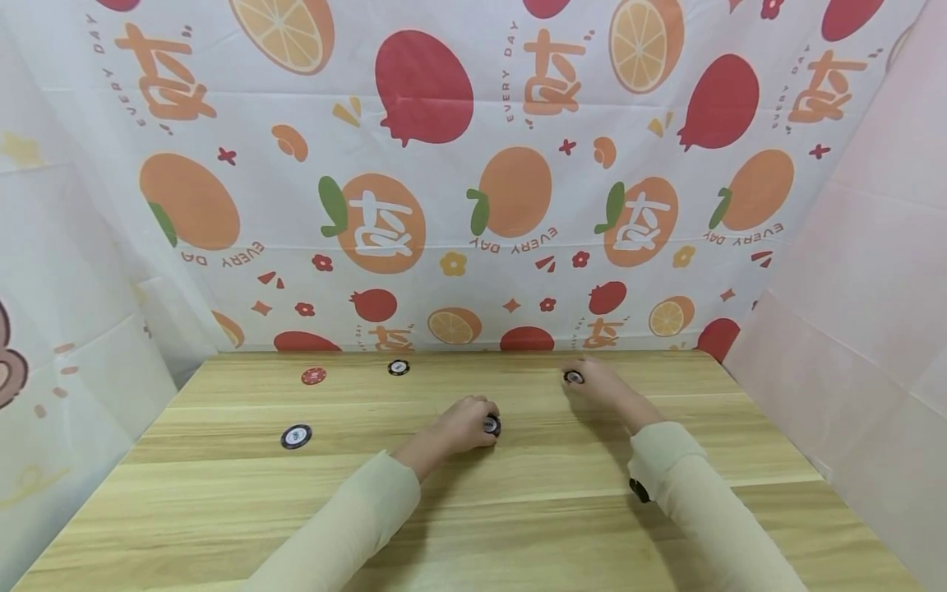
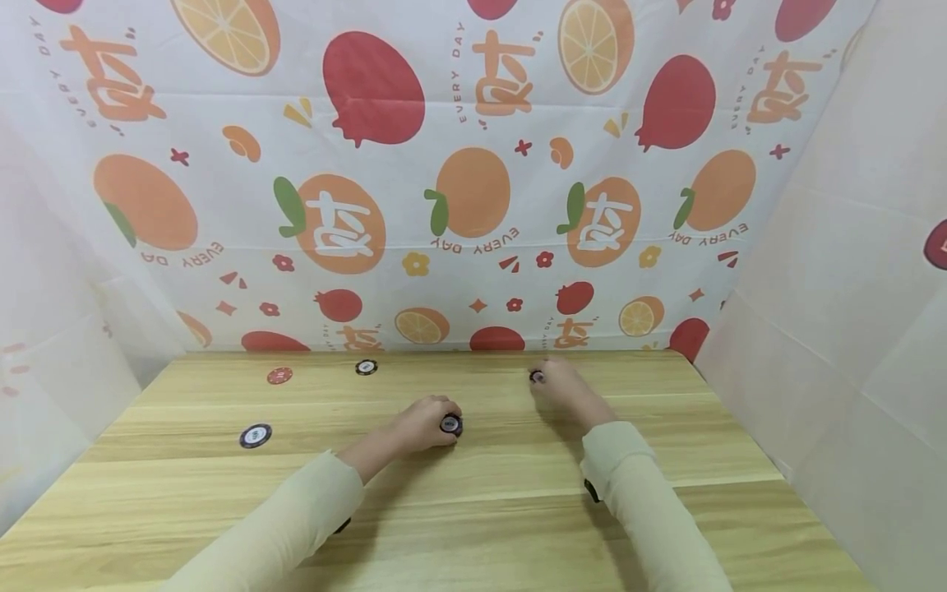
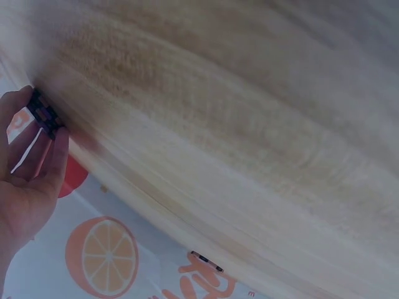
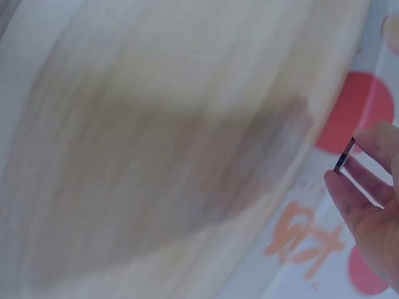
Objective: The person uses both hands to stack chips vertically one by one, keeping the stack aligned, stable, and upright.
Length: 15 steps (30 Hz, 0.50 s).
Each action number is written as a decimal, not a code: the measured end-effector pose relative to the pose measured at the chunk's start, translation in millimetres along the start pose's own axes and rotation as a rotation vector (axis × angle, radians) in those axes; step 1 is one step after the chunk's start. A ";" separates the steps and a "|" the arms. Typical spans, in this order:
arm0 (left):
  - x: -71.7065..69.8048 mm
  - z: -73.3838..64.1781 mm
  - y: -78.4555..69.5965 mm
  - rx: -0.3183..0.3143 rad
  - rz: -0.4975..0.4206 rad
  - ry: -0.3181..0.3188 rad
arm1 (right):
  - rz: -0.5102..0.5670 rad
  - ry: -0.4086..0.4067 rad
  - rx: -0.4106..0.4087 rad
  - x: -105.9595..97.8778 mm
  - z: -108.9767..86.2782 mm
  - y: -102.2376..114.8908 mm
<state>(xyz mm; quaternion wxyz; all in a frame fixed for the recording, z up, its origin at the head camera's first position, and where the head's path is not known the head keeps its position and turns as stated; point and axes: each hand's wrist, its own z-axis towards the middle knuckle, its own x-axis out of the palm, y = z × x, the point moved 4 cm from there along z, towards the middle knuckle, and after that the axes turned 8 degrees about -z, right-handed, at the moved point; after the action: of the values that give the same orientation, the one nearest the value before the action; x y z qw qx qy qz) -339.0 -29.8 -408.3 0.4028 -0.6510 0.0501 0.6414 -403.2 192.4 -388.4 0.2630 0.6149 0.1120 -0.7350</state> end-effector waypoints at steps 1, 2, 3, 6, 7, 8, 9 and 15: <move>-0.4 -0.6 -0.3 0.000 0.001 -0.001 | -0.001 0.010 -0.005 0.4 2.2 4.7; -0.6 -0.7 -0.4 0.003 0.001 -0.003 | -0.006 0.015 -0.021 1.2 4.3 9.5; -0.8 -1.0 -0.7 0.007 0.001 -0.006 | -0.008 0.020 -0.032 1.9 5.9 14.5; 0.0 -0.9 0.1 0.016 0.004 -0.009 | -0.028 0.018 -0.086 2.8 9.3 30.5; 0.5 -0.8 0.7 0.020 0.003 -0.008 | -0.027 0.017 -0.101 3.0 9.8 35.6; 0.9 -0.5 1.3 0.027 -0.003 -0.009 | -0.036 0.012 -0.118 3.0 10.0 40.5; 1.1 -0.4 2.0 0.035 -0.006 -0.011 | -0.041 0.009 -0.132 2.8 10.1 45.3; 1.2 -0.7 7.4 0.098 -0.037 -0.025 | -0.053 0.018 -0.190 3.5 10.2 67.0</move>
<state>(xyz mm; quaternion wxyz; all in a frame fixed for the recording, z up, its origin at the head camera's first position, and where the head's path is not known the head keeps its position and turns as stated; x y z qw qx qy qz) -342.6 -34.6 -412.8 0.4467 -0.6231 0.0643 0.6388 -377.1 130.5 -379.0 0.2996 0.5907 0.1997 -0.7221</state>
